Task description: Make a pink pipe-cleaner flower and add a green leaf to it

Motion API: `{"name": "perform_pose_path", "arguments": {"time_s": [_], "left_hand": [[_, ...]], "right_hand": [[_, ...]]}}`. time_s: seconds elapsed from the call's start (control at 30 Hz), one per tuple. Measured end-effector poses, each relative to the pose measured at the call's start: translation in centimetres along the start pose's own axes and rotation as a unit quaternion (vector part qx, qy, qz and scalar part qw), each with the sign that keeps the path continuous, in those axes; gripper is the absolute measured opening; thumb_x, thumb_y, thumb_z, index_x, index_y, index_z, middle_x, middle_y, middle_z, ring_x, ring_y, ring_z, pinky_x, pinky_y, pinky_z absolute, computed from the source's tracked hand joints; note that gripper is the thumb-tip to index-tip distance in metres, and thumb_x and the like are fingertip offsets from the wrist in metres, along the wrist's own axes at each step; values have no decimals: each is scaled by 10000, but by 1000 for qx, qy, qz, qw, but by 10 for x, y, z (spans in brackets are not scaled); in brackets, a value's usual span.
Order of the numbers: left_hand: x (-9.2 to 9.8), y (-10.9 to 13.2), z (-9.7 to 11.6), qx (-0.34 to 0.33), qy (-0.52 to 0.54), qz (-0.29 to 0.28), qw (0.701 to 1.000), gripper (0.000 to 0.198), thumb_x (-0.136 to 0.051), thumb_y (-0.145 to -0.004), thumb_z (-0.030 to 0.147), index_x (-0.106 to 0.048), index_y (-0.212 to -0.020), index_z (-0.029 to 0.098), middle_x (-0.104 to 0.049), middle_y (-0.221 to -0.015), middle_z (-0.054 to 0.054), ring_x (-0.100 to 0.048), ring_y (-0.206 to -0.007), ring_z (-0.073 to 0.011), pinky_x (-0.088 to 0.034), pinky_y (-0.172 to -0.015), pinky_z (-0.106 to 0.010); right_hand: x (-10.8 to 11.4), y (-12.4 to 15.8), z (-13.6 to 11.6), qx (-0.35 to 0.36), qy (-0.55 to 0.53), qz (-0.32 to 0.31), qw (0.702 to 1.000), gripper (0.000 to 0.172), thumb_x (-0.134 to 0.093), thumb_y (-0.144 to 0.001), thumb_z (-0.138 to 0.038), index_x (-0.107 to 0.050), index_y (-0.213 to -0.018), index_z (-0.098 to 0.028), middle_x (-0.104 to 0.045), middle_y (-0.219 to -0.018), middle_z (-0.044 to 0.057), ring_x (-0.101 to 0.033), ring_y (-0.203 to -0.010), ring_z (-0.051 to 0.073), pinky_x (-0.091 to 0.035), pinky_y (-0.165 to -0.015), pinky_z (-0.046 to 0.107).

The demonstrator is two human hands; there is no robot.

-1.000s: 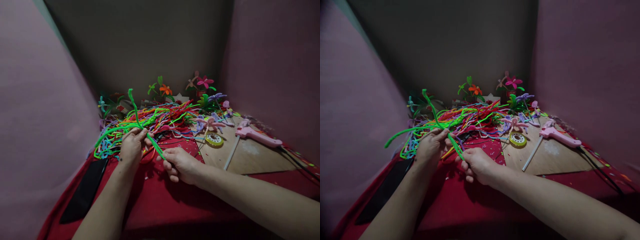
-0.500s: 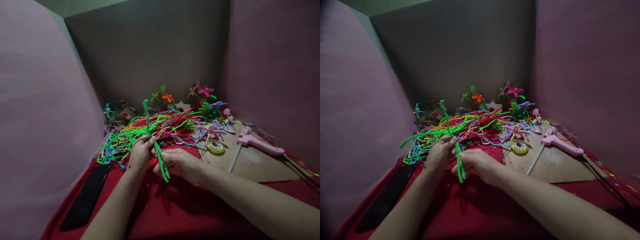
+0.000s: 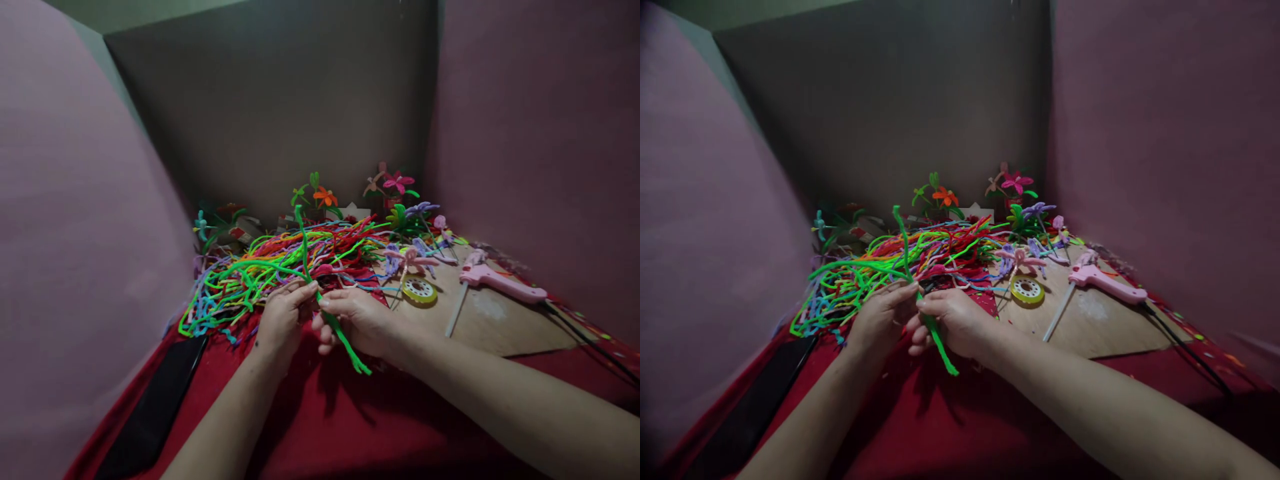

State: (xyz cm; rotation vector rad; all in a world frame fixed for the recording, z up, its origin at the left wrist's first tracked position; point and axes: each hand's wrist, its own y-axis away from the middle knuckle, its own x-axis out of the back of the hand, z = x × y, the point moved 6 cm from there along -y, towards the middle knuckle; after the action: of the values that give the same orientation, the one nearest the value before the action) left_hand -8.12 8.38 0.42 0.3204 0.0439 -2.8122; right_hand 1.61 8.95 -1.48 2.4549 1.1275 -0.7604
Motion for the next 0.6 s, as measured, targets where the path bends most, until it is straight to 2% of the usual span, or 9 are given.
{"name": "perform_pose_path", "arguments": {"time_s": [0.07, 0.13, 0.17, 0.23, 0.37, 0.5, 0.6], "left_hand": [[-5, 1, -5, 20, 4, -35, 999, 188, -703, -613, 235, -537, -588, 150, -516, -505, 34, -477, -419, -84, -365, -418, -203], [-8, 1, -7, 31, 13, -61, 998, 215, -701, -623, 218, -507, -564, 146, -466, -468, 54, -417, -386, -53, -316, -391, -177], [-9, 1, -7, 32, 20, -62, 997, 234, -703, -624, 208, -490, -553, 145, -437, -456, 67, -389, -380, -38, -302, -389, -164], [-6, 0, -5, 30, 29, -46, 998, 245, -711, -621, 198, -482, -554, 143, -396, -445, 84, -365, -382, -23, -303, -398, -145], [-1, -1, -3, 31, 22, -18, 999, 180, -724, -617, 212, -564, -632, 130, -432, -469, 73, -422, -418, -37, -351, -426, -146], [-5, 2, -4, 29, 25, -39, 999, 187, -725, -616, 226, -565, -626, 131, -462, -497, 58, -433, -424, -46, -338, -405, -155], [-7, 2, -4, 20, 19, -33, 999, 216, -726, -613, 258, -542, -611, 144, -451, -479, 61, -428, -413, -56, -334, -395, -167]], "right_hand": [[3, -2, -4, 23, -8, 28, 999, 89, -488, -802, -153, -511, -721, -121, -577, -584, 19, -498, -421, 83, -437, -406, 213], [8, -2, -5, 36, -2, 57, 998, 97, -506, -805, -178, -489, -717, -139, -522, -531, -25, -396, -359, 43, -288, -326, 140], [9, -1, -4, 36, 5, 63, 997, 113, -518, -799, -190, -475, -704, -149, -494, -505, -44, -341, -335, 29, -220, -311, 128], [9, 1, -2, 30, 21, 61, 997, 132, -525, -788, -209, -461, -683, -162, -462, -468, -64, -266, -309, 18, -163, -306, 130], [6, 5, 0, 15, 50, 47, 998, 114, -520, -770, -233, -487, -683, -168, -470, -445, -66, -243, -287, 17, -155, -298, 140], [6, 3, 1, 8, 63, 56, 996, 114, -515, -750, -239, -550, -710, -138, -568, -528, -7, -410, -343, 47, -257, -315, 156], [9, 1, -1, 21, 52, 78, 995, 77, -520, -717, -192, -555, -687, -130, -547, -508, -22, -396, -346, 37, -241, -326, 157]]}}
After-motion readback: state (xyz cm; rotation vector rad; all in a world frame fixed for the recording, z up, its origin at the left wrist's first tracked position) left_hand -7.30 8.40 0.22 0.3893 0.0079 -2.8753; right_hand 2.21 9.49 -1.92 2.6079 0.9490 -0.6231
